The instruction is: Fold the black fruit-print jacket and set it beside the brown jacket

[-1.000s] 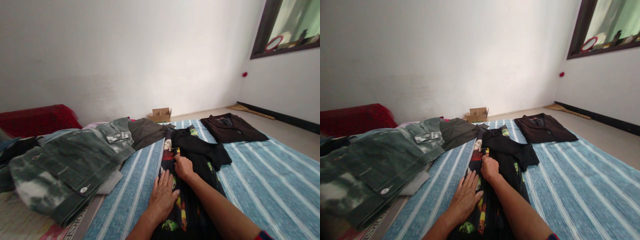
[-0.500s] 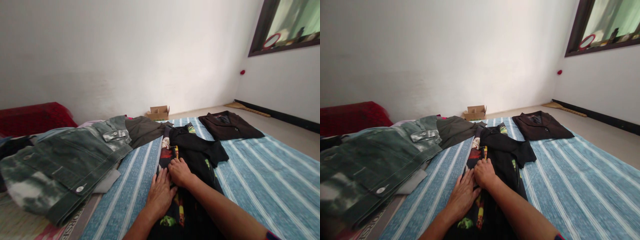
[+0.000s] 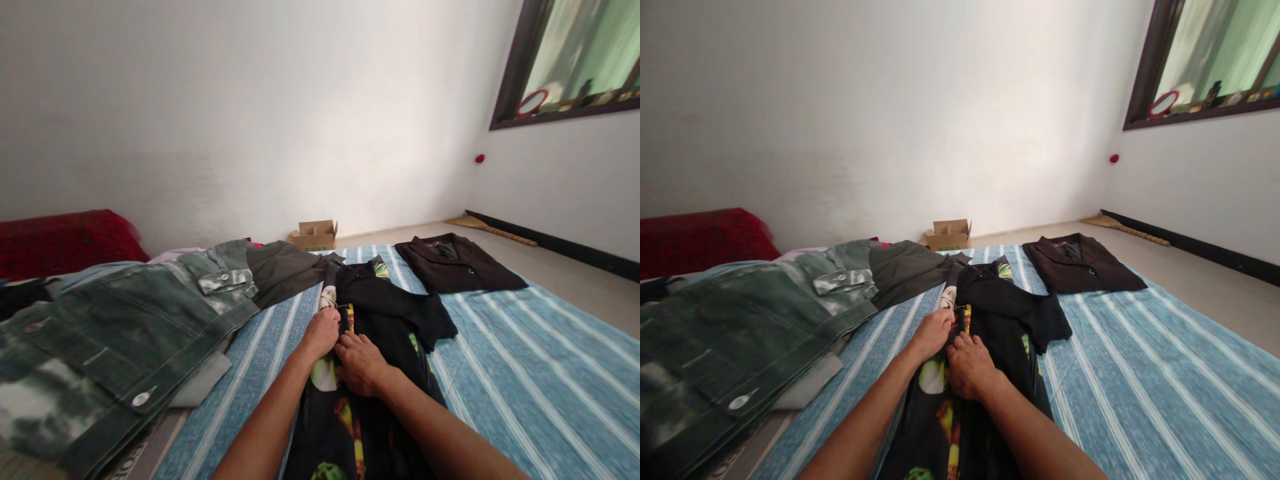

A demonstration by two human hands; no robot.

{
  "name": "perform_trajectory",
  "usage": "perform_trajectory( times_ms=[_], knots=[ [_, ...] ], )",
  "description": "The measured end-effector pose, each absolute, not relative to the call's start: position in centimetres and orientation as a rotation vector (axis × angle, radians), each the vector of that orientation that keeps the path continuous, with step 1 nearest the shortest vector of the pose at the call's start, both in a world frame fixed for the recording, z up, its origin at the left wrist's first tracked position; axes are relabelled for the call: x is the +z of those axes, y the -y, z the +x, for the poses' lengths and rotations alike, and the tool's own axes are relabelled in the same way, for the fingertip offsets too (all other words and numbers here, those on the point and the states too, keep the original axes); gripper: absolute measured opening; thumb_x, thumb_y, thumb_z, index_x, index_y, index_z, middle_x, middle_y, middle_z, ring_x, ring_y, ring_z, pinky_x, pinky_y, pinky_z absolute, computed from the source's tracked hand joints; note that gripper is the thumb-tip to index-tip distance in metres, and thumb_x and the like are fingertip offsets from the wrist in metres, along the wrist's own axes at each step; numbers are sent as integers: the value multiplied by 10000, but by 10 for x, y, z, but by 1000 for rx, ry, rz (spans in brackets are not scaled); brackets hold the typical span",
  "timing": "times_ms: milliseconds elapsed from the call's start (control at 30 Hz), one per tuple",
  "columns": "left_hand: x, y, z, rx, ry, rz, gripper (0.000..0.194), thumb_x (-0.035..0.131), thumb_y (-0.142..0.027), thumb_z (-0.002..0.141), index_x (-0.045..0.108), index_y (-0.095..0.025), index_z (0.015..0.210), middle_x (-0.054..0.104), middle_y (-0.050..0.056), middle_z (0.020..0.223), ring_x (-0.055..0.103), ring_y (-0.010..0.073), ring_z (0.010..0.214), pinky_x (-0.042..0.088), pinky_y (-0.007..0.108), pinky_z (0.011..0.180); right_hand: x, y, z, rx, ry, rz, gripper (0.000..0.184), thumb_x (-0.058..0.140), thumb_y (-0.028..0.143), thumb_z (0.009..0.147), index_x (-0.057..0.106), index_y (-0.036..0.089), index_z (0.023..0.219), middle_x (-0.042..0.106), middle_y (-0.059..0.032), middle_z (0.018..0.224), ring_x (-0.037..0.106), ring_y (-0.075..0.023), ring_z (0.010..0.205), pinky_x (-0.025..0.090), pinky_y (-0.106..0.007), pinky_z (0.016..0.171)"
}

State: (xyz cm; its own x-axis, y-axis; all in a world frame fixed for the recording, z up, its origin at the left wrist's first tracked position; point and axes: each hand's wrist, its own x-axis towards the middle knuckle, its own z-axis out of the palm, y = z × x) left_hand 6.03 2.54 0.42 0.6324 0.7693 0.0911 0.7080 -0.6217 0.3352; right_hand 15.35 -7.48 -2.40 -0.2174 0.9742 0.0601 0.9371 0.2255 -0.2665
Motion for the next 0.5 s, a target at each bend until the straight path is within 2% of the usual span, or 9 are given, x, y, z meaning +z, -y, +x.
perform_trajectory(
  times_ms=[133,267,500],
  knots=[
    [-13,-61,86,448,-1300,2525,270,411,-21,785,624,-167,862,651,76,941,587,172,922,411,252,809,-25,76,152,272,2261,-1821,376,456,327,825,567,108,1109,531,-166,1204,378,-305,1236,301,-456,1005],
    [-28,-90,99,561,-1427,2413,309,386,-17,788,631,-162,907,672,74,920,606,186,903,436,271,795,-25,77,152,295,2222,-1815,390,445,315,829,541,127,1157,495,-157,1267,357,-294,1260,286,-462,1025],
    [-46,-120,114,734,-1367,2332,396,359,-31,810,614,-126,1097,641,81,1132,572,173,1060,409,256,935,-25,75,150,323,2201,-1791,394,442,301,839,546,93,1157,482,-186,1276,350,-320,1263,287,-494,1026]
  ],
)
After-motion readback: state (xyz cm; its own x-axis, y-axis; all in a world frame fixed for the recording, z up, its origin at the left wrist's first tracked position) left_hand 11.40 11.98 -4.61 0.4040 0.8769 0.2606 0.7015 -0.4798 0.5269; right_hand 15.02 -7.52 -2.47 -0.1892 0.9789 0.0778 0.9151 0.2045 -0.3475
